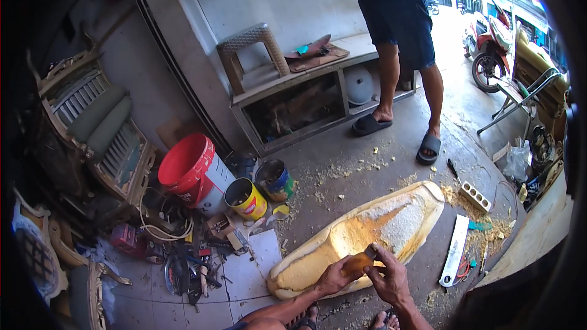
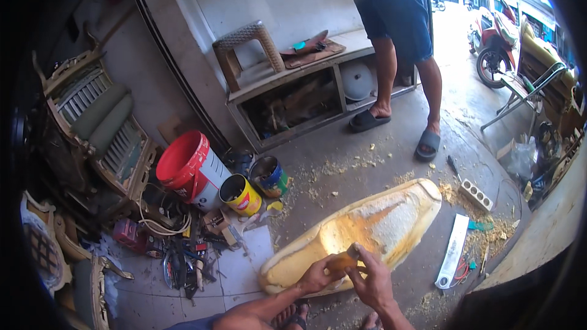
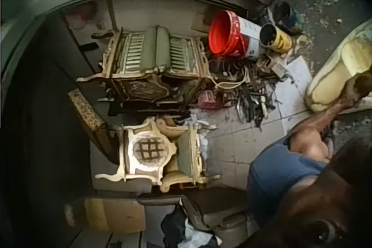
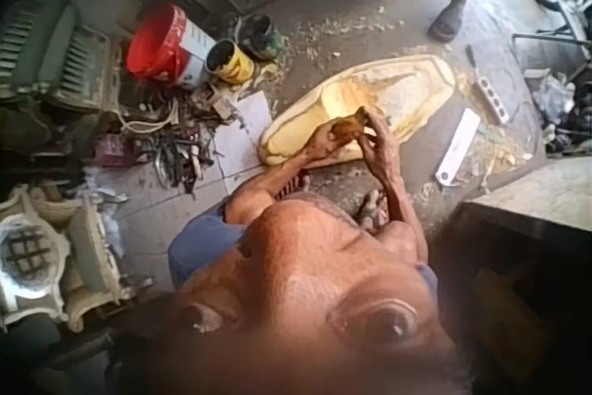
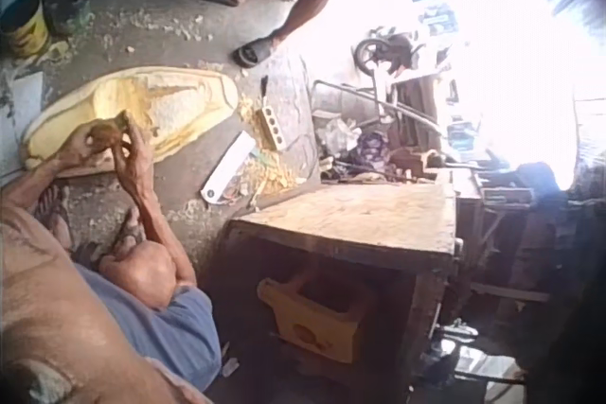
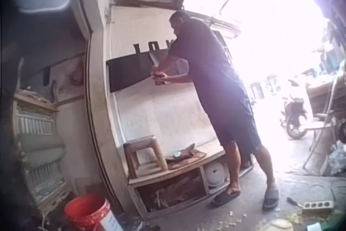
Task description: The person shapes a large piece of yellow foam by hand using a metal scraper and a small knife, shaving off thin layers to smooth the surface. They turn the foam over, apply adhesive from a plastic bottle, and continue scraping and trimming the edges at a low workspace.
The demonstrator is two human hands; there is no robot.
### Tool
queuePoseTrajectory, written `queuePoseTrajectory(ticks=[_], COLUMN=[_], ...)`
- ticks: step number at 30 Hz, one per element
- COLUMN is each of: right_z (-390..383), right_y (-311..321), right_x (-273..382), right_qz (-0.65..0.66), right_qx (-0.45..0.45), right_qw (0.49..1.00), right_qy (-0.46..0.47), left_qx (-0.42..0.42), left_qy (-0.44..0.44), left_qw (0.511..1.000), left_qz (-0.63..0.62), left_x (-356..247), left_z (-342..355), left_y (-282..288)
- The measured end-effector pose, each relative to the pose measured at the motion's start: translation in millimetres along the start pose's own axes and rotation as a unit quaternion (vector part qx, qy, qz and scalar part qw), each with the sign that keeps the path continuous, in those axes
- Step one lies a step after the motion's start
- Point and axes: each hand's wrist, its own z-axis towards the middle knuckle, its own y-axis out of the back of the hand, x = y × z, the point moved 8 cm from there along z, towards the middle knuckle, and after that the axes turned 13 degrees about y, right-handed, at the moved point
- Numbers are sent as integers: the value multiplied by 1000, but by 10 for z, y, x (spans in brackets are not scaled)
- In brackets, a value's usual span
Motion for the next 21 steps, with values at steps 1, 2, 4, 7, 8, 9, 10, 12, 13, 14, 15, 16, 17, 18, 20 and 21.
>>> queuePoseTrajectory(ticks=[1, 2, 4, 7, 8, 9, 10, 12, 13, 14, 15, 16, 17, 18, 20, 21], right_z=[-34, -66, -59, -8, 2, -7, 5, -5, -3, -9, -15, -8, 11, 23, 9, 10], right_y=[-5, -4, 13, -4, -16, -38, -52, -117, -100, -94, -82, -107, -132, -157, -191, -190], right_x=[-50, -110, -123, -8, -12, -29, -43, -103, -68, -39, -14, -11, 2, 14, -46, -61], right_qz=[26, 51, 52, 91, 109, 127, 127, 142, 143, 146, 150, 152, 155, 157, 170, 184], right_qx=[-2, -5, -7, 12, 14, 17, 17, 22, 18, 16, 15, 15, 22, 30, 18, 7], right_qw=[999, 998, 998, 995, 992, 989, 989, 987, 987, 986, 985, 985, 984, 984, 982, 980], right_qy=[-21, -44, -43, -49, -60, -72, -71, -75, -72, -76, -80, -82, -81, -79, -77, -74], left_qx=[-2, -3, -8, -19, -23, -23, -20, -19, -22, -26, -26, -26, -26, -27, -9, -8], left_qy=[-1, -3, -7, -3, -1, 1, 4, 10, -1, -11, -13, -10, -7, -5, 9, 9], left_qw=[1000, 1000, 1000, 1000, 1000, 1000, 1000, 1000, 1000, 1000, 1000, 1000, 1000, 1000, 998, 998], left_qz=[9, 19, 26, 23, 13, 13, 6, -3, -7, -12, -9, -8, -7, -6, -62, -61], left_x=[-22, -26, 13, 8, -10, 47, 97, 221, 161, 114, 103, 153, 187, 204, 218, 213], left_z=[-53, -80, -79, -116, -125, -112, -83, -70, -90, -108, -104, -98, -100, -111, -108, -102], left_y=[14, 14, 16, 58, 76, 71, 92, 106, 114, 122, 128, 157, 180, 195, 176, 169])
